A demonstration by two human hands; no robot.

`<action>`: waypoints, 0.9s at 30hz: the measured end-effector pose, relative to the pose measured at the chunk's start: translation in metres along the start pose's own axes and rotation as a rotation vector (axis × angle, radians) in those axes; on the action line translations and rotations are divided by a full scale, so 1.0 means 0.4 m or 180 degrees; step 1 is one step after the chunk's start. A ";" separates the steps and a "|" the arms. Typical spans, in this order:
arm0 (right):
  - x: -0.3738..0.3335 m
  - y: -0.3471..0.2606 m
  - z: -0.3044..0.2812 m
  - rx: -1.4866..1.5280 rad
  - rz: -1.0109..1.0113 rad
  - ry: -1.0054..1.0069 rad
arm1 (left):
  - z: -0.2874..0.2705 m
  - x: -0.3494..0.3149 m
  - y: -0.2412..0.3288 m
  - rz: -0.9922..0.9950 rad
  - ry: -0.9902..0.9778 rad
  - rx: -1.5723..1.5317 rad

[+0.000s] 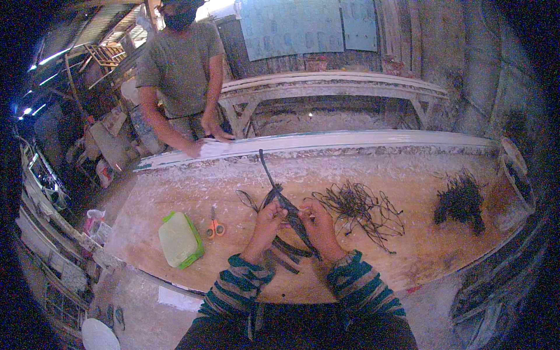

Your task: The person repeatedly picks up, separates, and places black cable-like strips on a workbench. A second person in the background handles white fibrous material and a bucket. The camera wearer continues handling the black strips throughout the clip.

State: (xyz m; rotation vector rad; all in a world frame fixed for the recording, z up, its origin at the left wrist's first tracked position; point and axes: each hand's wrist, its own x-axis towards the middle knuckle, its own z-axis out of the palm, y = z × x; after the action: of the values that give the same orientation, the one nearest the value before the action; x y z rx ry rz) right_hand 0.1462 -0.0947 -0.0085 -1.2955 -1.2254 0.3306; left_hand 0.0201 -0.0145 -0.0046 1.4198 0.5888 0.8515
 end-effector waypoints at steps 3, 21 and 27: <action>0.001 -0.017 -0.008 -0.0200 0.0145 -0.0072 | -0.003 0.004 -0.007 0.0000 -0.0036 0.0013; 0.010 -0.008 -0.011 -0.0035 -0.0004 0.0167 | 0.031 -0.016 0.005 0.0015 -0.0527 -0.0148; 0.018 -0.064 -0.036 0.0947 0.1247 -0.0397 | -0.001 -0.002 -0.010 0.0201 -0.0134 0.0283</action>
State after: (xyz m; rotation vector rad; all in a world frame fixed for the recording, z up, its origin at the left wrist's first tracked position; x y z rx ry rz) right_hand 0.1499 -0.1054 0.0196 -1.2611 -0.9730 0.8546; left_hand 0.0200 -0.0146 -0.0085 1.5404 0.5580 0.8520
